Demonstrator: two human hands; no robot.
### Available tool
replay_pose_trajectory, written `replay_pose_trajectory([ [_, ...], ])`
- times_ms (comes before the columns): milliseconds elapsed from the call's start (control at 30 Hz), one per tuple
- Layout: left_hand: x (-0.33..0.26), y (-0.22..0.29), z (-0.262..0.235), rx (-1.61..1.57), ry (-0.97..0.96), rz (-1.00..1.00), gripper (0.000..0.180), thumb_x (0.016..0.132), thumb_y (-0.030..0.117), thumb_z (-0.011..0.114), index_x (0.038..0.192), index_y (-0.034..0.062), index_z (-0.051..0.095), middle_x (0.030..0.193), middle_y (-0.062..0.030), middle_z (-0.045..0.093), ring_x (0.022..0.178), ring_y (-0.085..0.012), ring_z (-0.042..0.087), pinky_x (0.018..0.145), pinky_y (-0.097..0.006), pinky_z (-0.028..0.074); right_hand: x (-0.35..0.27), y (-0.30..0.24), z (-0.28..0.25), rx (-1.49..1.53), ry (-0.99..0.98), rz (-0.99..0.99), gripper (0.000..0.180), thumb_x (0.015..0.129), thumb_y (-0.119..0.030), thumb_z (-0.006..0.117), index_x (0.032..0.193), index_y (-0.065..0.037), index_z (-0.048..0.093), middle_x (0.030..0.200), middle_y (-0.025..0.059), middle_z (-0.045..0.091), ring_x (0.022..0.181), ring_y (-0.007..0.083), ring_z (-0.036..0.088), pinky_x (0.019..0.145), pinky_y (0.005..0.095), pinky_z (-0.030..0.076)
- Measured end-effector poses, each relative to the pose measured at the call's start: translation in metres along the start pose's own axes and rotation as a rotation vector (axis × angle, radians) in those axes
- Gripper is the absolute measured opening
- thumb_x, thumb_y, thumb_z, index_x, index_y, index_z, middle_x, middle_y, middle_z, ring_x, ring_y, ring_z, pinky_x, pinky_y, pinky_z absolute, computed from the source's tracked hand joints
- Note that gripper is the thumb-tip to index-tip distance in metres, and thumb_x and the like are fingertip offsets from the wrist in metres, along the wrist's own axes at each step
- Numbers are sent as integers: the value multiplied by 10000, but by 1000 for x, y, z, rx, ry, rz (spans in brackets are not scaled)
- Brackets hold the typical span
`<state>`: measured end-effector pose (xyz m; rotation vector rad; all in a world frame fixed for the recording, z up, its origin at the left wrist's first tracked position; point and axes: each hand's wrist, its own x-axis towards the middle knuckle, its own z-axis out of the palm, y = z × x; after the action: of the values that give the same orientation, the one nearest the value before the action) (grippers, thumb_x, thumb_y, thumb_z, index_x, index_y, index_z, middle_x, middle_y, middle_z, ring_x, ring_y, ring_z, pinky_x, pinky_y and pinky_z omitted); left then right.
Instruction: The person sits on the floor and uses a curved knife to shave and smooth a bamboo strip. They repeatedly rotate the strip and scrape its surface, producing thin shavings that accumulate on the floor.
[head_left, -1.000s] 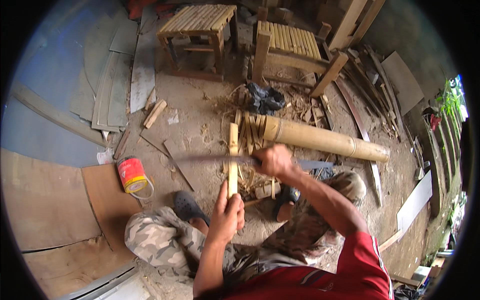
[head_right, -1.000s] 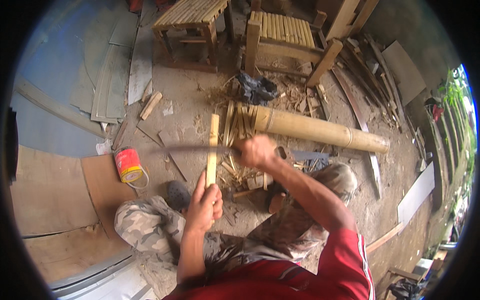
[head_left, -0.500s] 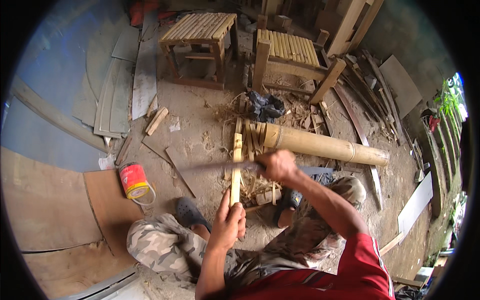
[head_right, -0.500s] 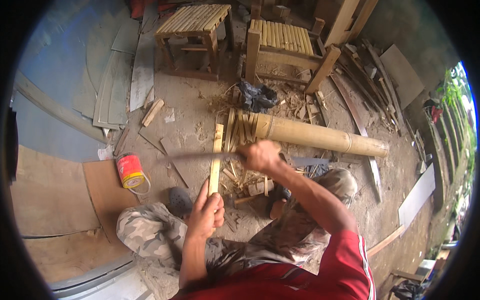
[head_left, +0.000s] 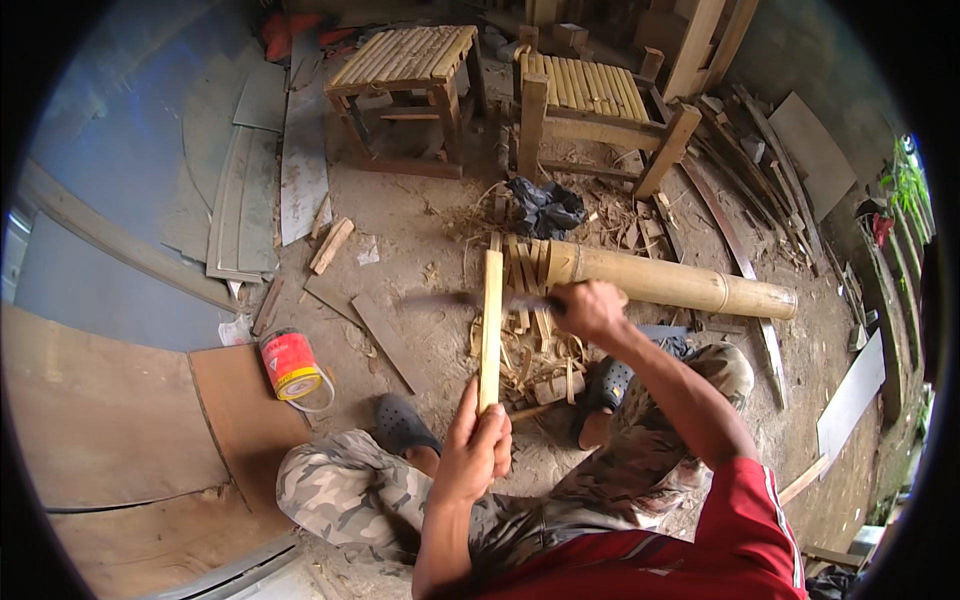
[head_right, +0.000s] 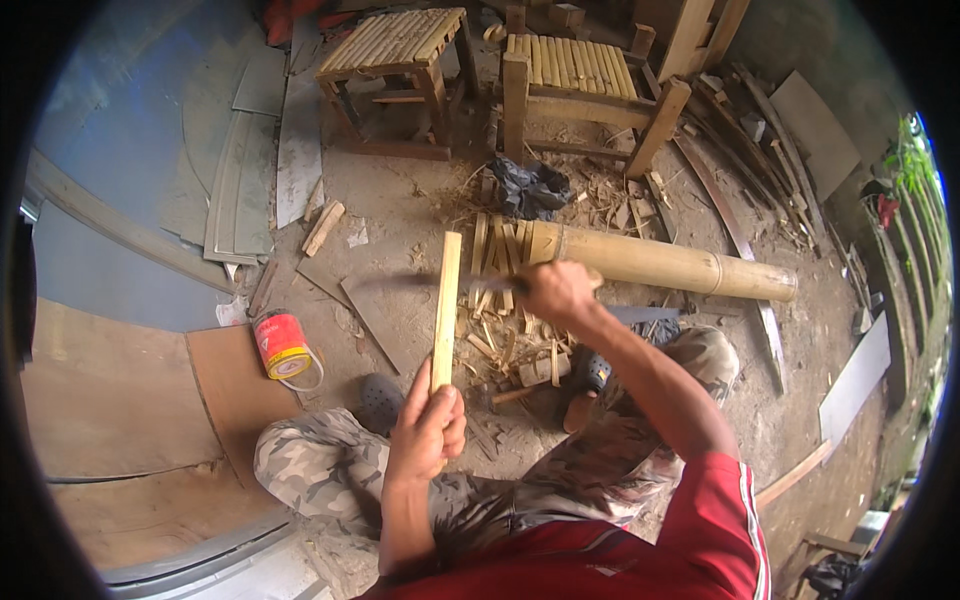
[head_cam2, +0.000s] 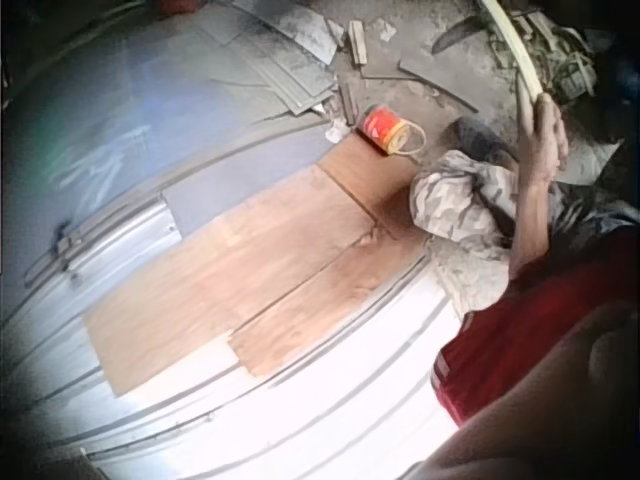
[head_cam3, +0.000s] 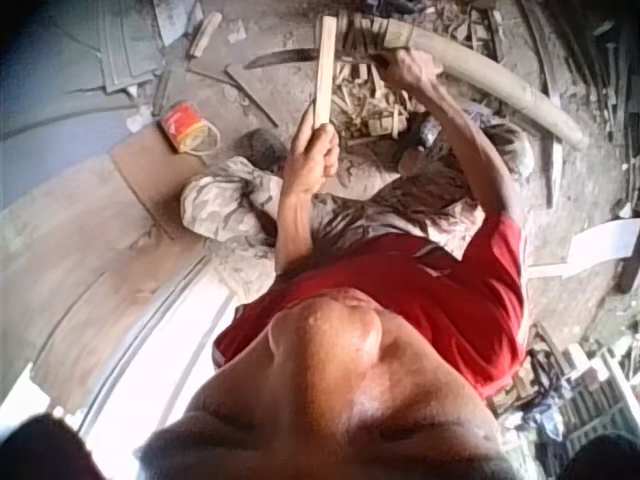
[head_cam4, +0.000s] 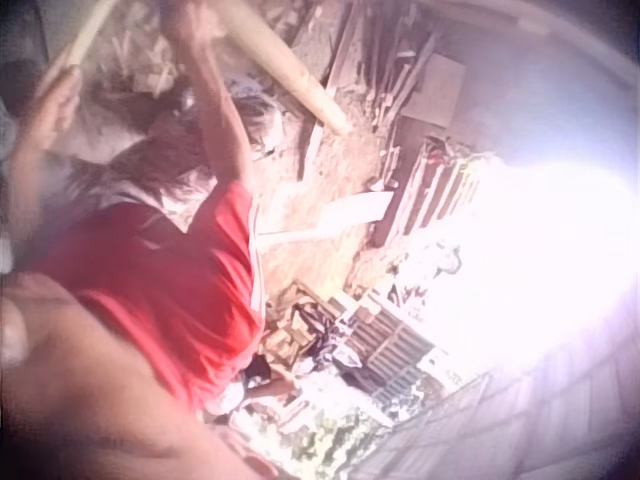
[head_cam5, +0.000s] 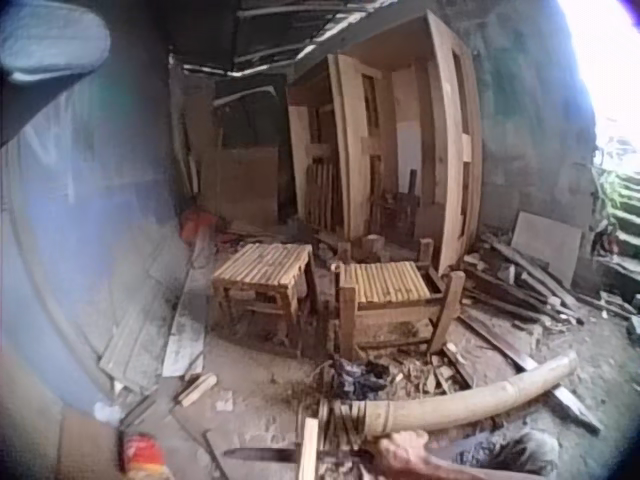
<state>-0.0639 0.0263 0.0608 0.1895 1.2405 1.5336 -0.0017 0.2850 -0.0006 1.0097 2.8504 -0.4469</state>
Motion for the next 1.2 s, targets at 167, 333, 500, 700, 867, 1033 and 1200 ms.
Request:
replay_pose_trajectory([
  [167, 4, -1, -7, -55, -7, 49, 627, 1024, 98, 439, 1553, 174, 112, 743, 2, 426, 488, -42, 329, 393, -204, 276, -7, -4, -5, 107, -76, 199, 270, 985, -319, 485, 1016, -137, 681, 592, 49, 591, 450, 168, 529, 410, 366, 448],
  [333, 6, -5, -15, -48, -29, 72, 633, 1022, 97, 445, 1554, 180, 110, 739, 3, 426, 487, -39, 335, 389, -204, 274, -15, 11, -13, 318, 320, 33, 226, 905, -276, 601, 841, -82, 697, 617, 126, 657, 493, 216, 622, 483, 377, 517],
  [500, 11, -12, -9, -60, -17, 55, 620, 1021, 102, 448, 1550, 195, 139, 750, 8, 430, 483, -34, 332, 381, -204, 271, -39, -4, 1, 259, 392, -332, 119, 819, -235, 659, 809, -117, 670, 562, 37, 616, 434, 193, 565, 436, 367, 483],
  [700, 8, -11, -5, -19, 21, 41, 575, 1025, 100, 431, 1536, 216, 193, 746, 23, 414, 478, -33, 304, 385, -199, 262, -43, -15, 16, 146, 350, -456, 129, 859, -272, 623, 848, -151, 665, 554, 10, 594, 394, 165, 494, 387, 360, 415],
  [867, 9, -7, -1, -88, 17, 16, 590, 1028, 103, 420, 1547, 231, 170, 728, 26, 376, 475, -36, 278, 385, -195, 243, -45, -24, 3, 93, 35, -330, 212, 888, -314, 590, 901, -119, 673, 641, 72, 664, 526, 252, 642, 461, 397, 499],
  [1033, 5, -3, -4, -109, -21, -9, 592, 1027, 98, 413, 1545, 238, 163, 733, 23, 365, 475, -36, 275, 378, -198, 233, -20, -10, 0, 157, -81, -58, 184, 849, -316, 617, 942, -176, 691, 668, 52, 664, 525, 226, 600, 518, 406, 510],
  [1200, 8, -6, -5, -122, 13, -6, 565, 1026, 119, 426, 1529, 222, 190, 731, 25, 357, 477, -34, 275, 373, -192, 242, -25, -9, 10, 16, 105, -365, 173, 892, -335, 606, 925, -198, 706, 626, 18, 616, 491, 155, 535, 444, 371, 464],
])
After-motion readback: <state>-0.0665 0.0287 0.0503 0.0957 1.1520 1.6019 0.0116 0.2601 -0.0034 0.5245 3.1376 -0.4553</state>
